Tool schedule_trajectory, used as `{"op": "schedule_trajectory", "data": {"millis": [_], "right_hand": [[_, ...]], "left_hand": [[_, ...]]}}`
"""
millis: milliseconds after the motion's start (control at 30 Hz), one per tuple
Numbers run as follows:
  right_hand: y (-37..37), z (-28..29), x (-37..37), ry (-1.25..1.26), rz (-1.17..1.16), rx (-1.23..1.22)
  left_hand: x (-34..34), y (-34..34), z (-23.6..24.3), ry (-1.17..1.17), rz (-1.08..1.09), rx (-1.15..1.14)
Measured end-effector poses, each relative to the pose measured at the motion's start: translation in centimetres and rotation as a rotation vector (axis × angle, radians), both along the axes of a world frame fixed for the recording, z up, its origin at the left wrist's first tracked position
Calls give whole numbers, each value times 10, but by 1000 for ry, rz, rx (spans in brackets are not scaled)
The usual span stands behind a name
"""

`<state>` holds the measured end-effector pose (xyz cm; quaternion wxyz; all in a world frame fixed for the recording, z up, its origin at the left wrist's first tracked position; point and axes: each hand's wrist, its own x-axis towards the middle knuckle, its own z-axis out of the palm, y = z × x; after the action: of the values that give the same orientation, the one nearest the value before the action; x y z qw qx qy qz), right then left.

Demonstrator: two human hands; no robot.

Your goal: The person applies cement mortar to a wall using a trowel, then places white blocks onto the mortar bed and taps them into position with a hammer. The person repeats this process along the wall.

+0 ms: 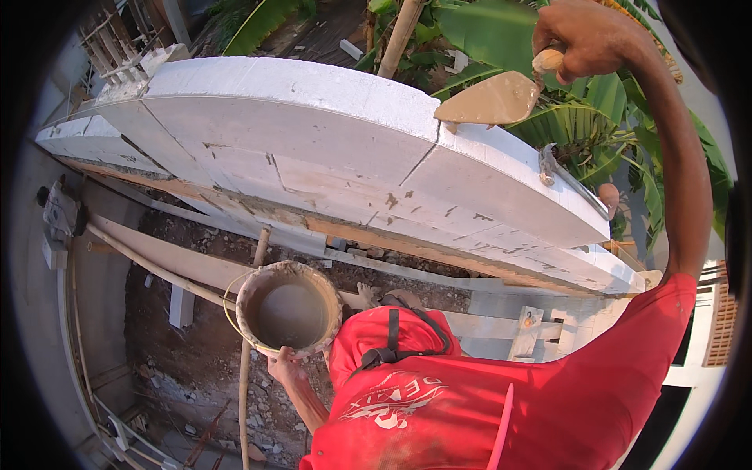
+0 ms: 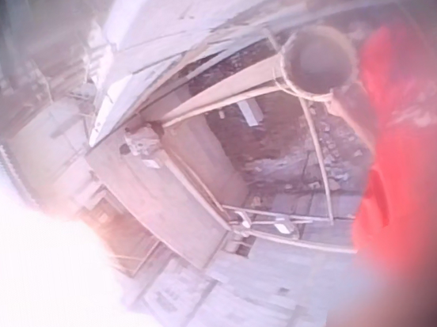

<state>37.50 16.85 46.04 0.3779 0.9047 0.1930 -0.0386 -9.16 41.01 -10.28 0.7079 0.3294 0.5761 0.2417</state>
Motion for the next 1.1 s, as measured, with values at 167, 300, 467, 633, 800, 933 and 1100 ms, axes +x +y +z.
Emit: {"op": "schedule_trajectory", "data": {"millis": [167,300,467,633,800,933,1100], "right_hand": [[14,-8,6,23,-22,4],[18,-11,10,46,-29,14],[25,-14,13,69,-15,20],[24,-15,14,84,-14,27],[23,-17,14,90,-1,40],[24,-18,12,83,18,51],[15,-19,11,56,51,78]], "left_hand": [[-13,5,-12,-22,14,-31],[-25,8,-22,23,14,-41],[-32,10,-27,43,-7,-70],[-28,9,-24,66,13,-94],[-21,7,-20,48,-5,-93],[-16,4,-19,39,1,-79],[-9,8,-16,57,-66,-67]]}}
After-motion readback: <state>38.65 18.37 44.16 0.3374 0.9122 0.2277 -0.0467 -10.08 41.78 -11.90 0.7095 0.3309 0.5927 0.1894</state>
